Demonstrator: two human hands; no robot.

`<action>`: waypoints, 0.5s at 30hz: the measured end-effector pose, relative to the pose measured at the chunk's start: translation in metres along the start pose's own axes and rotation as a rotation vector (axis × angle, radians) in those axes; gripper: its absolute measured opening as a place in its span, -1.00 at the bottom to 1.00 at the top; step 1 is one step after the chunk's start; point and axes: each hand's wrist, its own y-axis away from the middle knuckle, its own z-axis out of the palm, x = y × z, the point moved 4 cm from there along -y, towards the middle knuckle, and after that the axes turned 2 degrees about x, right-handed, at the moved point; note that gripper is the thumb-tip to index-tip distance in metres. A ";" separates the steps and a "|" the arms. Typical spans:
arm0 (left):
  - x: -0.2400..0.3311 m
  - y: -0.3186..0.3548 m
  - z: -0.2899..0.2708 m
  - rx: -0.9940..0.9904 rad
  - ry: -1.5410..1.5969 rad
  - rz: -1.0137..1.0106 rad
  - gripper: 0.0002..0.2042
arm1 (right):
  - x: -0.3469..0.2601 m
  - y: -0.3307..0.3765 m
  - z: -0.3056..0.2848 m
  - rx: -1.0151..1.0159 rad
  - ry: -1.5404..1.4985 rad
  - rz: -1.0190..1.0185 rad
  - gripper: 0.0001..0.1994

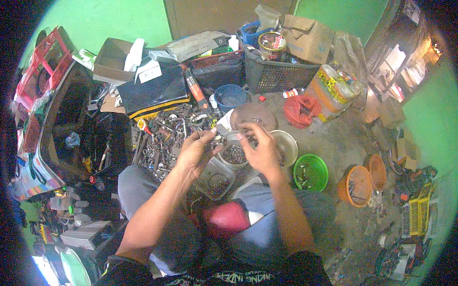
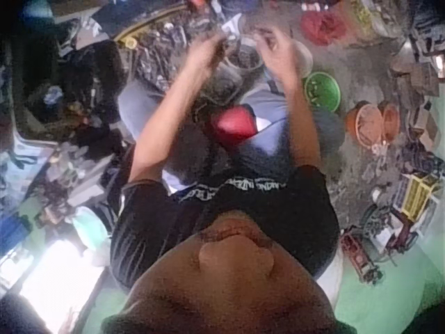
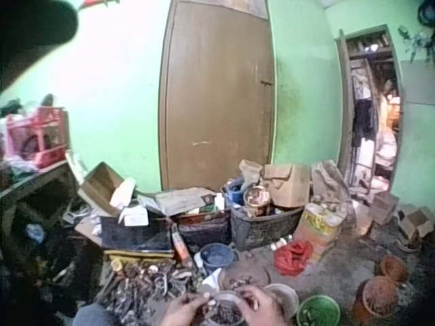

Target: The person sits on the floor and assembles small mechanical parts by hand, picking components from a pile and inserting them into a larger assembly. The person repeatedly handles bolts, nuts, and metal pieces, placing some into a container while continuing to build the assembly.

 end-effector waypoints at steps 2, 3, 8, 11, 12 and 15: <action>0.000 0.000 0.002 -0.004 -0.018 0.005 -0.79 | -0.022 0.006 0.005 -0.017 -0.050 -0.080 -0.70; 0.000 0.001 0.004 0.001 -0.024 -0.002 -0.79 | -0.022 0.010 0.008 -0.028 -0.040 -0.091 -0.64; -0.008 -0.002 0.005 -0.044 0.012 -0.021 -0.77 | -0.026 0.018 0.012 -0.056 -0.028 -0.106 -0.56; -0.008 -0.001 0.005 -0.058 -0.091 -0.041 -0.80 | -0.030 0.018 0.011 -0.058 0.002 -0.128 -0.59; -0.008 -0.001 0.005 -0.061 -0.103 -0.035 -0.80 | -0.030 0.018 0.010 -0.054 0.008 -0.153 -0.61; -0.004 0.000 0.005 -0.053 -0.130 -0.006 -0.79 | -0.038 0.017 0.009 -0.071 -0.015 -0.143 -0.66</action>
